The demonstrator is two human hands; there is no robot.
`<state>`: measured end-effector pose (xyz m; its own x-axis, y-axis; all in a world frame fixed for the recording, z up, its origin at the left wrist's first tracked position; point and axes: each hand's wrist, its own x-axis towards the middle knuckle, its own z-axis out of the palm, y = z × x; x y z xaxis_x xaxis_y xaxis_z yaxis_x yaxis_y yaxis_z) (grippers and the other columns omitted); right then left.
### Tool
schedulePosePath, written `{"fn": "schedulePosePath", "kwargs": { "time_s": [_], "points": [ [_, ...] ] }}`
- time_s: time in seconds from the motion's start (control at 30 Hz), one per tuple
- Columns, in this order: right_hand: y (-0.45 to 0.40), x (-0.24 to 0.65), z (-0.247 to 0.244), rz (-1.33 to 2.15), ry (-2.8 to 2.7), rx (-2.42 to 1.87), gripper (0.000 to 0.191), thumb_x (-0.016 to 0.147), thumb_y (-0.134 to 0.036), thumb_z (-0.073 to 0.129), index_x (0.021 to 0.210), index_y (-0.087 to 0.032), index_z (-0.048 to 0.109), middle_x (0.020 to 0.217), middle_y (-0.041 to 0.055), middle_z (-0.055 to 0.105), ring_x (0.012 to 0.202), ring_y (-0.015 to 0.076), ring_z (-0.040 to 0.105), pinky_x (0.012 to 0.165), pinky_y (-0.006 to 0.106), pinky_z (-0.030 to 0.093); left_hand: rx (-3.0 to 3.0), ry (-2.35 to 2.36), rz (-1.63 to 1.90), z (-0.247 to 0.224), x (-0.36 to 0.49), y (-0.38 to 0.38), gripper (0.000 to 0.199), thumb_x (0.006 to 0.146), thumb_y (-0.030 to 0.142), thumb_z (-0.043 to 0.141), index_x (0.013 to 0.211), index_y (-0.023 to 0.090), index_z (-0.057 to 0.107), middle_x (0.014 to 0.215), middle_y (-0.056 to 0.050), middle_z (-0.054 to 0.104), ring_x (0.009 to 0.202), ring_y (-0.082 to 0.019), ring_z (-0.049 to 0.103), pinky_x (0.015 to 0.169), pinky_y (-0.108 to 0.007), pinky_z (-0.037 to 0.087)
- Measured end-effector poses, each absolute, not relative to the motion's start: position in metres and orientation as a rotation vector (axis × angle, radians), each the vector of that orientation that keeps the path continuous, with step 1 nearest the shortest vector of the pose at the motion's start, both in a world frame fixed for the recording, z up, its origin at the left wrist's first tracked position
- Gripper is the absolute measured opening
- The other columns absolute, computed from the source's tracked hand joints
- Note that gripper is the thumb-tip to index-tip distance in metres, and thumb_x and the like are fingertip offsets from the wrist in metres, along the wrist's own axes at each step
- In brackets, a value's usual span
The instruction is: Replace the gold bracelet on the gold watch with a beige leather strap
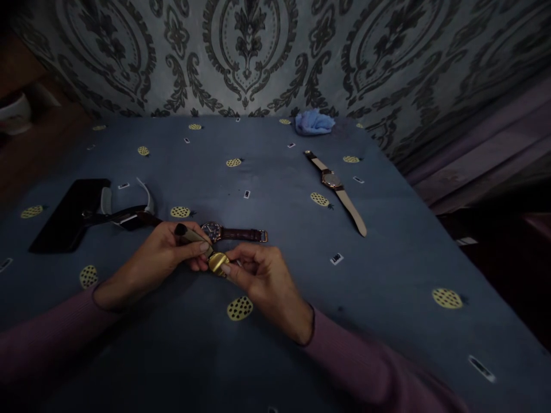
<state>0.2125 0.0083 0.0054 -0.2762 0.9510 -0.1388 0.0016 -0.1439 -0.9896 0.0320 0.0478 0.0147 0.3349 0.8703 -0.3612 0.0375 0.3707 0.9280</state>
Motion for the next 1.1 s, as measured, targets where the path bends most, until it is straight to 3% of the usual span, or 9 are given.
{"fn": "schedulePosePath", "kwargs": {
  "time_s": [0.4,0.77,0.9,1.0,1.1],
  "points": [
    [0.009,0.219,0.004,1.544,-1.384,-1.184,0.010,0.078,-0.028,0.073,0.080,-0.018,0.073,0.082,0.0041,0.077,0.070,0.0153,0.073,0.063,0.024,0.060,0.965,1.011,0.633,0.019,0.025,0.049,0.008,0.075,0.002,0.069,0.072,0.007,0.063,0.057,-0.001,0.069,0.053,-0.008,0.067,0.053,-0.012,0.055],
    [0.005,0.215,0.002,1.414,-1.432,-1.256,0.010,0.079,-0.029,0.072,0.079,-0.019,0.072,0.075,0.0027,0.076,0.066,0.0156,0.072,0.060,0.025,0.060,1.031,1.061,0.689,0.014,0.031,0.046,0.008,0.077,0.004,0.066,0.072,0.007,0.062,0.057,-0.001,0.067,0.050,-0.007,0.063,0.049,-0.013,0.052],
    [0.002,0.213,0.000,1.423,-1.436,-1.268,0.011,0.081,-0.029,0.069,0.079,-0.018,0.071,0.075,0.0031,0.074,0.062,0.0136,0.069,0.055,0.022,0.055,1.048,1.037,0.657,0.015,0.028,0.048,0.008,0.077,0.006,0.067,0.072,0.008,0.062,0.057,-0.001,0.067,0.050,-0.008,0.063,0.049,-0.014,0.052],
    [-0.001,0.211,-0.002,1.364,-1.502,-1.311,0.013,0.083,-0.030,0.067,0.079,-0.018,0.071,0.061,-0.0004,0.067,0.049,0.0101,0.058,0.042,0.020,0.043,1.074,1.027,0.587,0.017,0.025,0.050,0.008,0.076,0.007,0.068,0.071,0.009,0.061,0.056,0.000,0.066,0.050,-0.009,0.064,0.049,-0.015,0.052],
    [-0.004,0.210,-0.003,1.162,-1.661,-1.341,0.010,0.084,-0.026,0.066,0.078,-0.019,0.072,0.059,-0.0018,0.062,0.051,0.0108,0.054,0.045,0.021,0.041,1.109,1.034,0.527,0.020,0.025,0.051,0.008,0.076,0.008,0.067,0.070,0.009,0.061,0.055,0.000,0.065,0.049,-0.009,0.063,0.049,-0.015,0.052]
  ]
}}
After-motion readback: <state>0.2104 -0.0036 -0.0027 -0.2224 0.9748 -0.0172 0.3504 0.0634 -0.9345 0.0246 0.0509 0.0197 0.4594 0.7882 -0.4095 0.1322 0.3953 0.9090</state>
